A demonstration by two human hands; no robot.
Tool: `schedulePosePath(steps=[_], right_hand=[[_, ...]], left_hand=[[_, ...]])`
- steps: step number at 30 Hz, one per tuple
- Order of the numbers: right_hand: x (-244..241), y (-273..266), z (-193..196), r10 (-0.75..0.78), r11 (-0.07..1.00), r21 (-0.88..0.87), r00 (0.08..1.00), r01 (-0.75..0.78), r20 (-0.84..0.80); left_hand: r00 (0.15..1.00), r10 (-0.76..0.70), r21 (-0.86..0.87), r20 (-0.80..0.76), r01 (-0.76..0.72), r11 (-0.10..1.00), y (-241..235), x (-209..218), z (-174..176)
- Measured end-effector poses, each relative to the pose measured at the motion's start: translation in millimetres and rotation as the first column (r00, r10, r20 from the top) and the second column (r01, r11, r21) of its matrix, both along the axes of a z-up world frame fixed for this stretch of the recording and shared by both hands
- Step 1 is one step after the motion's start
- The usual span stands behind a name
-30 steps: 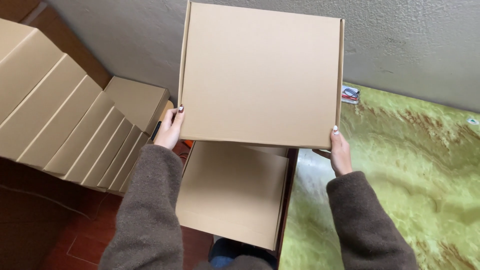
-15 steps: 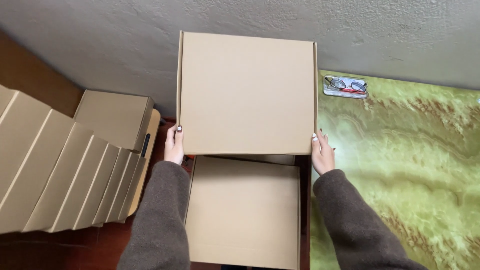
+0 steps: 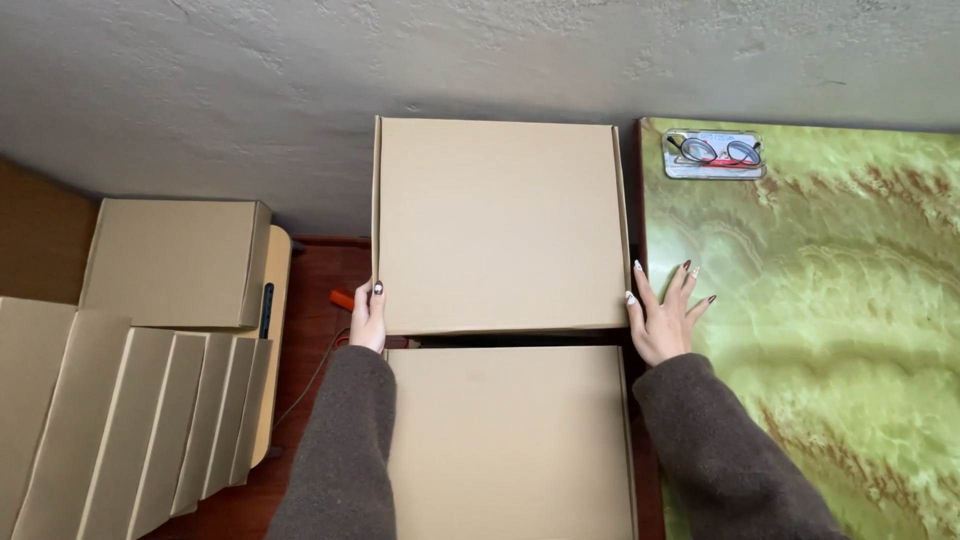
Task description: The person hangs a grey t-shirt on a metal hanger and places it on a clothing rack. Then they open a cardboard box, remove a black garment in a plastic bag, and place the empty box aside. Finally, they unpack the garment from the bag and fold it on the table.
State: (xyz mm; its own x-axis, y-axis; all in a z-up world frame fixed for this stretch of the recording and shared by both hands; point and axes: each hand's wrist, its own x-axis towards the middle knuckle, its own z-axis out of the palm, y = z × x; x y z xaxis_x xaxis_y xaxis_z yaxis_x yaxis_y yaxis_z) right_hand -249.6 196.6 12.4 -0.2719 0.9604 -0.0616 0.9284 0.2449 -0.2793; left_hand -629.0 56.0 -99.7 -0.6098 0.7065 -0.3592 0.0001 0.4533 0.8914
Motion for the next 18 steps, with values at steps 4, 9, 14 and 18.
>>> schedulePosePath(steps=[4, 9, 14, 18], right_hand=[[13.1, 8.7, -25.1, -0.003, 0.998, 0.063, 0.999, 0.005, -0.045], [15.7, 5.2, -19.7, -0.001, 0.999, 0.036, 0.986, 0.007, -0.164], [19.1, 2.6, -20.6, -0.002, 0.999, 0.052, 0.969, 0.016, -0.246], [17.5, -2.2, -11.4, -0.037, 0.998, 0.030, 0.938, 0.050, -0.345]], left_hand=[[1.000, 0.000, -0.017, 0.029, 0.001, 1.000, 5.8, 7.3, -8.3], [0.999, -0.021, -0.058, 0.044, 0.023, 0.998, 6.4, 15.2, -17.6], [0.997, -0.065, -0.136, 0.042, 0.070, 0.988, 9.8, 11.1, -26.8], [0.994, -0.099, -0.240, 0.044, 0.107, 0.965, 21.2, 15.1, -34.0]])
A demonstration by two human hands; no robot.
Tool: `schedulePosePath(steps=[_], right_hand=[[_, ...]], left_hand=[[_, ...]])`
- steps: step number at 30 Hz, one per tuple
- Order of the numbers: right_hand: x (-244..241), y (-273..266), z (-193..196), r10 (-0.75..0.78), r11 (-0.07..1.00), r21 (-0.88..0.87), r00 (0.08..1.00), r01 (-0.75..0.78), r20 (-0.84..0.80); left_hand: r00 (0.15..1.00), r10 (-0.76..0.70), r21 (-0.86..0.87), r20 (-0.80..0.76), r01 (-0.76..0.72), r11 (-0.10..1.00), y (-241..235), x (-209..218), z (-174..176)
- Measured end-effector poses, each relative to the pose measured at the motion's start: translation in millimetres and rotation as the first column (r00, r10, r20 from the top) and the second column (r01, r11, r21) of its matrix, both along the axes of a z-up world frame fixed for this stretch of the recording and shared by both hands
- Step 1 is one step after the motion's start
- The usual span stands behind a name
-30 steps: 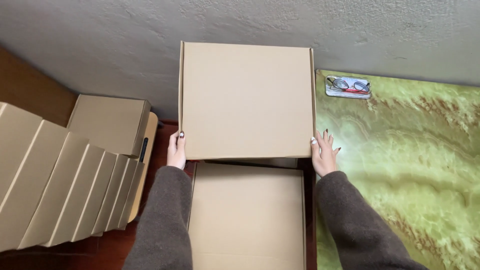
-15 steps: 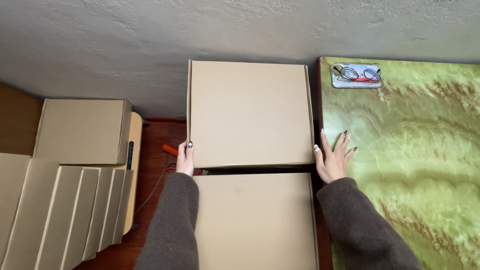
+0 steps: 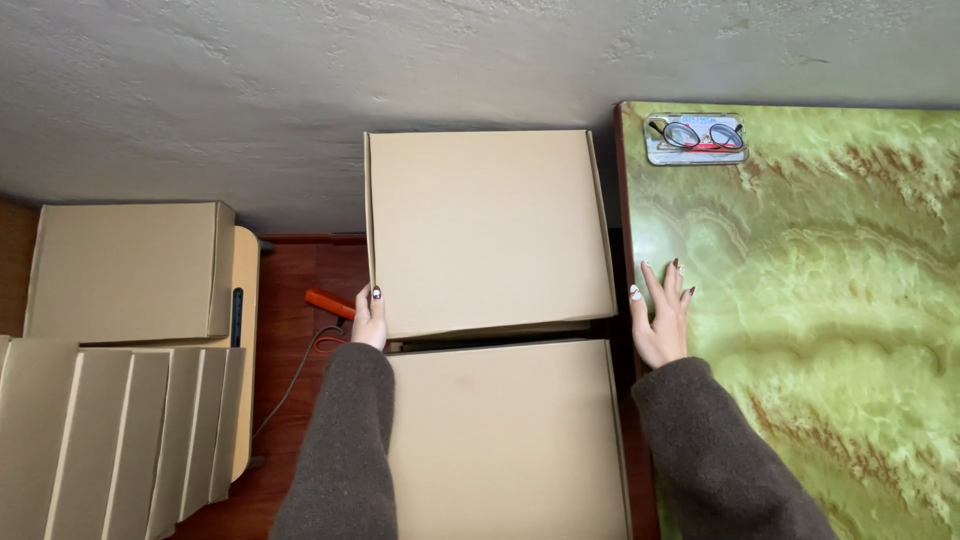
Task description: The person hangs a grey t-shirt on a metal hanger and places it on a clothing rack. Then they open a cardboard box, remove a black garment in a plastic bag, and place the empty box aside. Finally, they unpack the garment from the bag and fold it on the table.
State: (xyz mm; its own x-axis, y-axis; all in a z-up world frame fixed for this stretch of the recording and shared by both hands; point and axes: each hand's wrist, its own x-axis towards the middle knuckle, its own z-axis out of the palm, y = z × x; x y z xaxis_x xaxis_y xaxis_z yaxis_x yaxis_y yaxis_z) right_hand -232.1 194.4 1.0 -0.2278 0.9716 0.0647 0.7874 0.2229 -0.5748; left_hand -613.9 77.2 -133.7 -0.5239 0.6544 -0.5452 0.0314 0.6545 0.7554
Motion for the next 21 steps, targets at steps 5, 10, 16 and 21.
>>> schedulePosePath(steps=[5, 10, 16, 21], right_hand=[[3.2, -7.7, 8.2, -0.060, 0.997, -0.059, 0.995, 0.056, -0.075], [-0.5, -19.6, 30.5, -0.105, 0.989, -0.118, 0.987, 0.091, -0.124], [6.9, -28.4, 38.6, -0.134, 0.984, -0.132, 0.983, 0.117, -0.126], [4.8, -33.1, 45.7, -0.135, 0.984, -0.136, 0.980, 0.116, -0.143]], left_hand=[[0.998, 0.054, -0.048, -0.011, -0.055, 0.997, 2.3, 9.5, 10.6], [0.999, 0.040, -0.073, -0.038, -0.042, 0.996, 2.7, 6.1, 15.6], [0.995, 0.016, -0.090, -0.100, -0.026, 0.996, -7.4, -5.7, 2.9], [0.989, -0.054, -0.127, -0.141, 0.036, 0.991, -13.2, -16.9, -10.8]])
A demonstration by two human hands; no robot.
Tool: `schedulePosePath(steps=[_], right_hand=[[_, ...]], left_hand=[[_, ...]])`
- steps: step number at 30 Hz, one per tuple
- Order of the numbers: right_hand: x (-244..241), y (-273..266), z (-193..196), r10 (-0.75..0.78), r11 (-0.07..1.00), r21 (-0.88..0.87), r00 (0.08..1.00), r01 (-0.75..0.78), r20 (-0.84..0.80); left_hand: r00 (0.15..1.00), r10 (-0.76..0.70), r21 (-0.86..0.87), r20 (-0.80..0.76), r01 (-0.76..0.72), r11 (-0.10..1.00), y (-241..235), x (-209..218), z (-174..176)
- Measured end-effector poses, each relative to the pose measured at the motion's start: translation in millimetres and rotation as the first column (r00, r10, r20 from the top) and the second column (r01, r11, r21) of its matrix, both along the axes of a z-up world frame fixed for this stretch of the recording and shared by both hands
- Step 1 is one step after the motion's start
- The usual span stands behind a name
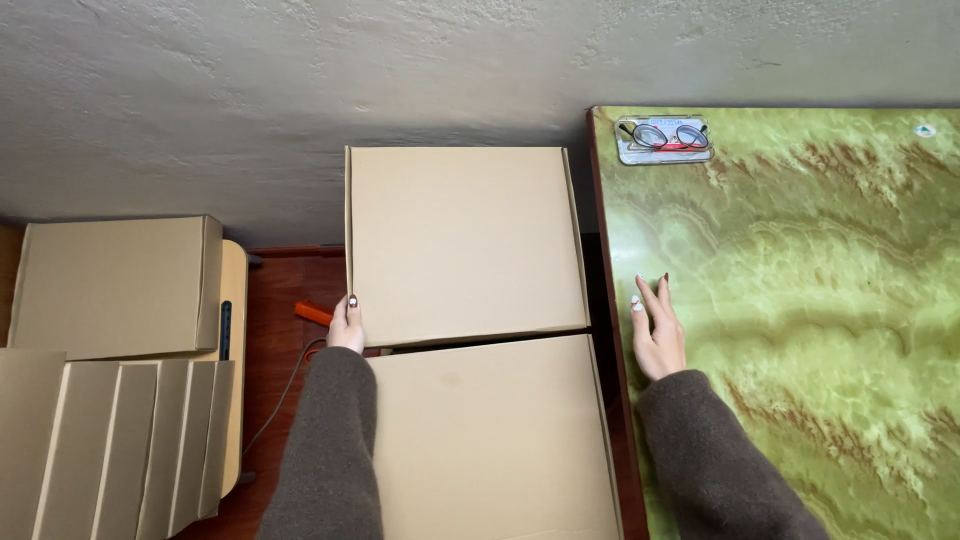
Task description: The person hangs a grey t-shirt on a metal hanger and places it on a clothing rack. Then they open a cardboard box, remove a black garment in a plastic bag, and place the empty box aside. Finally, they unpack the garment from the bag and fold it on the table.
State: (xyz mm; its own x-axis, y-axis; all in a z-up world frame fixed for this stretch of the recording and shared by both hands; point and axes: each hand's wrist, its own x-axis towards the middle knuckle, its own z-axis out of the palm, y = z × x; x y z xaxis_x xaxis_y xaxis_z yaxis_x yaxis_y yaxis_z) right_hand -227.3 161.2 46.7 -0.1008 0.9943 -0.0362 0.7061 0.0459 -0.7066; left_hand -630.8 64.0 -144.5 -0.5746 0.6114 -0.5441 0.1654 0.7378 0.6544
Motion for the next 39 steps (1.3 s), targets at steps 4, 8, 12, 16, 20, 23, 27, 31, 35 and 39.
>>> schedulePosePath(steps=[4, 8, 12, 16, 20, 23, 27, 31, 35, 39], right_hand=[[1.4, -1.1, -3.2, 0.000, 1.000, 0.009, 1.000, 0.000, -0.009], [0.7, -3.4, -0.2, -0.007, 0.999, 0.036, 0.999, 0.008, -0.051], [-3.5, -20.2, 17.2, -0.071, 0.996, 0.047, 0.986, 0.078, -0.149], [4.5, -32.2, 22.0, -0.084, 0.989, 0.102, 0.971, 0.109, -0.222], [17.5, -52.2, 39.3, -0.068, 0.970, 0.193, 0.927, 0.148, -0.368], [39.6, -63.8, 48.4, -0.076, 0.956, 0.222, 0.894, 0.191, -0.442], [87.1, -72.7, 46.9, -0.112, 0.931, 0.239, 0.838, 0.277, -0.534], [133.6, -95.3, 56.7, -0.135, 0.912, 0.251, 0.814, 0.326, -0.565], [195.7, -121.3, 63.0, -0.176, 0.897, 0.220, 0.768, 0.383, -0.616], [273.8, -153.3, 63.0, -0.244, 0.872, 0.171, 0.709, 0.460, -0.661]], left_hand=[[1.000, 0.013, 0.018, -0.005, -0.013, 1.000, -0.2, -2.5, -2.0], [0.992, 0.113, 0.163, -0.059, -0.102, 0.981, -2.6, 18.8, 85.6], [0.981, 0.186, 0.458, -0.055, -0.141, 0.878, -7.0, 37.1, 157.6], [0.989, 0.148, 0.584, -0.025, -0.105, 0.805, -13.9, 67.9, 219.2], [0.997, 0.075, 0.751, 0.032, -0.073, 0.656, -20.1, 105.7, 257.5], [0.998, 0.033, 0.786, 0.062, -0.069, 0.614, -25.3, 133.6, 271.5], [0.995, -0.038, 0.794, 0.091, -0.049, 0.606, -34.9, 176.4, 293.1], [0.985, -0.125, 0.823, 0.120, -0.028, 0.567, -43.4, 224.2, 294.8], [0.978, -0.141, 0.862, 0.151, -0.061, 0.504, -46.3, 282.3, 284.6], [0.979, -0.101, 0.878, 0.179, -0.113, 0.465, -59.6, 350.7, 286.3]])
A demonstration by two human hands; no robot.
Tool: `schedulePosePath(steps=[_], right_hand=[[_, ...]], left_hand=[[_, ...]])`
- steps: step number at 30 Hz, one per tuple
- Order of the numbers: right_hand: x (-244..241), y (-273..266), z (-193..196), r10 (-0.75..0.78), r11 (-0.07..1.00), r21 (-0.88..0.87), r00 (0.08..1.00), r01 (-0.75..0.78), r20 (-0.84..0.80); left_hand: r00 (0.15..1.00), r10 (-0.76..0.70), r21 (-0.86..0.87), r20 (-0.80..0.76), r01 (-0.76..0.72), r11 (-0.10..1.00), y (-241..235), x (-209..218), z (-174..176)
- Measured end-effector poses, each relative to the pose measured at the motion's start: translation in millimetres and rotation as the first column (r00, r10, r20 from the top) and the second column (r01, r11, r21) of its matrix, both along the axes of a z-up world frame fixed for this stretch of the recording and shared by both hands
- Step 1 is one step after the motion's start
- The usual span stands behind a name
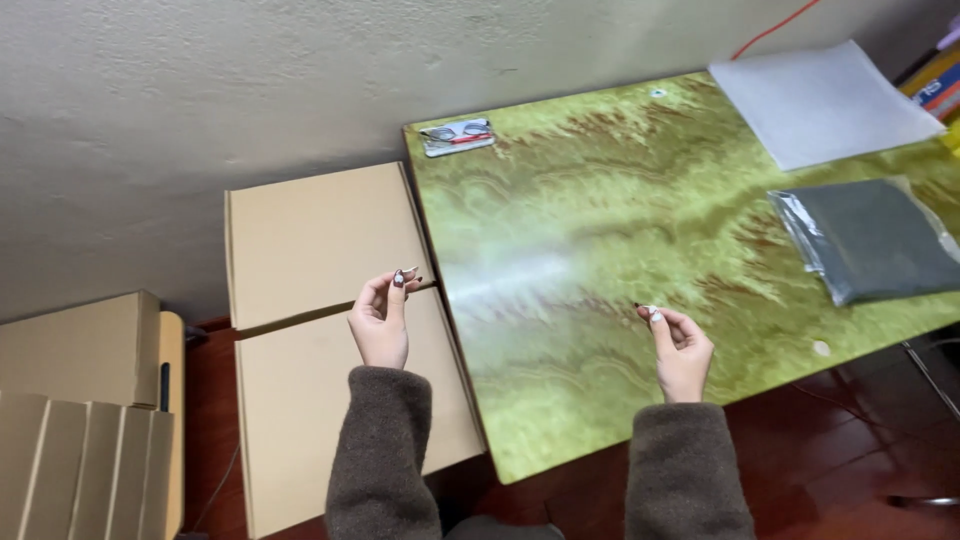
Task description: The person hangs a grey t-shirt on a metal hanger and places it on a clothing rack. Then they open a cardboard box, remove a black garment in a plastic bag, and place the empty box aside. Finally, they unpack the garment from the bag and fold it on the table.
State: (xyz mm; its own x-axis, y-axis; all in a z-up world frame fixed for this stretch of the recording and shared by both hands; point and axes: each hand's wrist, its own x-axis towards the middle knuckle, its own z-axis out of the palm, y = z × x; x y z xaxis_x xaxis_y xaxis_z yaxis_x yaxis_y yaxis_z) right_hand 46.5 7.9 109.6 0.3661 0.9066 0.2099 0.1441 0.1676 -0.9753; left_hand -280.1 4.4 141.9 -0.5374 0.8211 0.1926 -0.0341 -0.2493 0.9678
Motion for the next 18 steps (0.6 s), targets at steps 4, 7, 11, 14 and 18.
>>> schedulePosePath(steps=[4, 7, 11, 14, 18], right_hand=[[76.6, -27.9, -12.4, -0.073, 0.997, 0.008, 0.996, 0.074, -0.059], [119.9, -51.5, -24.6, -0.143, 0.989, -0.035, 0.987, 0.140, -0.069], [163.9, -74.3, -30.3, -0.199, 0.978, -0.089, 0.973, 0.189, -0.118], [186.2, -87.3, -21.9, -0.240, 0.969, -0.092, 0.962, 0.229, -0.133], [208.6, -96.2, -20.7, -0.295, 0.955, -0.083, 0.942, 0.285, -0.159]], left_hand=[[0.996, -0.018, 0.031, 0.091, 0.016, 0.999, -14.7, 73.5, -9.2], [0.988, -0.050, 0.024, 0.146, 0.047, 0.999, -26.8, 124.9, -18.6], [0.985, -0.089, -0.013, 0.151, 0.092, 0.996, -36.6, 177.2, -27.8], [0.981, -0.132, -0.047, 0.146, 0.140, 0.989, -37.9, 204.2, -31.4], [0.968, -0.219, -0.100, 0.121, 0.231, 0.968, -29.0, 234.1, -37.2]])
